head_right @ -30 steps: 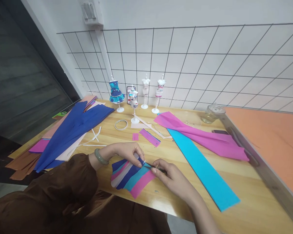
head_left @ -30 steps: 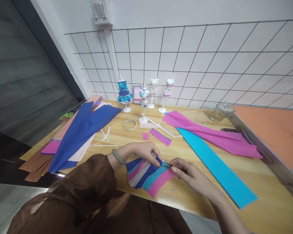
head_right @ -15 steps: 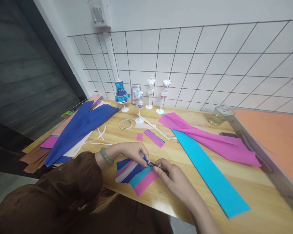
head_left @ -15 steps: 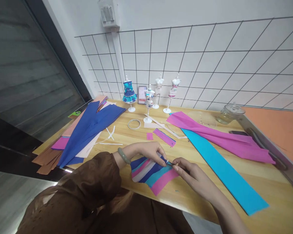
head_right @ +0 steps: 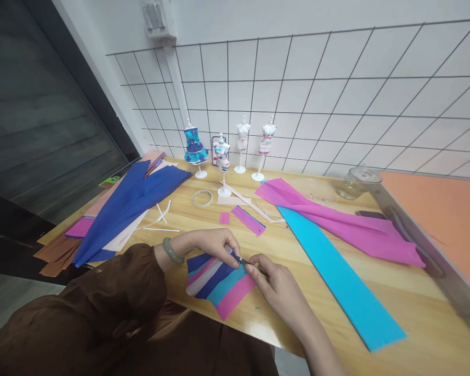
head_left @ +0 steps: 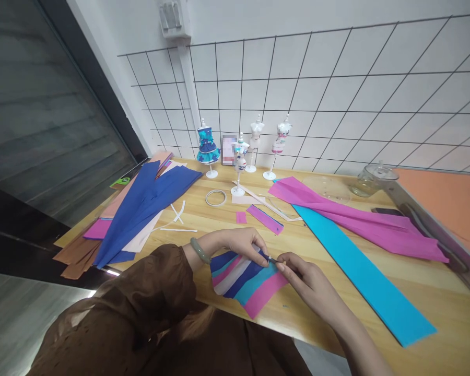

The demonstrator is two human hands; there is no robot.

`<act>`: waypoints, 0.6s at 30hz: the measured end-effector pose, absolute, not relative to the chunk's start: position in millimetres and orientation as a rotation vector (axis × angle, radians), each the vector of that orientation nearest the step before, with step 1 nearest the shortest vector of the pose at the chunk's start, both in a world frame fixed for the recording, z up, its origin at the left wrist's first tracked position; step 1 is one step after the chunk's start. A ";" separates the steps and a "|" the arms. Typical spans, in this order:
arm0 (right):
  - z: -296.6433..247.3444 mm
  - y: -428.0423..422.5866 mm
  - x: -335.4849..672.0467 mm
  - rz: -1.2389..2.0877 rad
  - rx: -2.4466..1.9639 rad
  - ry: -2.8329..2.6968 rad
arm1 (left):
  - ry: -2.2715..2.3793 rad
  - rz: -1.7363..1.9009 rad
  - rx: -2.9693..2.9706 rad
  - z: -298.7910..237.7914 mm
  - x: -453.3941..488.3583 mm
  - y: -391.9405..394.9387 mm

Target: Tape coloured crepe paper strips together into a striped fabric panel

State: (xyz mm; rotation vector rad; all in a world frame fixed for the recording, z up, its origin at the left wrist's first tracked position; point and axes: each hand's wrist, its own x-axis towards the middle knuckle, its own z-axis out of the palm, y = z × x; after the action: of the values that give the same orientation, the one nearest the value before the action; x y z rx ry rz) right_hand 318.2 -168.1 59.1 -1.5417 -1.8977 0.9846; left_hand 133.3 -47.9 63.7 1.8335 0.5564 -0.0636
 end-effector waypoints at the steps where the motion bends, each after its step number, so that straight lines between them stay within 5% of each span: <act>1: 57.5 -167.5 318.4 0.980 -1.548 -1.896 | 0.559 -0.057 1.836 62.7 133.3 -47.5; 12: 51.9 -160.2 329.4 0.945 -1.628 -1.774 | 0.528 -0.068 1.836 54.6 129.8 -38.8; 18: 8.0 -157.2 376.6 0.404 -2.183 -1.794 | 0.546 -0.027 1.889 52.3 121.8 -30.3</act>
State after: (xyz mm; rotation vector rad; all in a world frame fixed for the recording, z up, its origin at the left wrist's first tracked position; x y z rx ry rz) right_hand 376.6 -157.2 8.0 -2.1835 -1.7945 0.4042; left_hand 121.8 -30.3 52.3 1.8892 0.5461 -0.0273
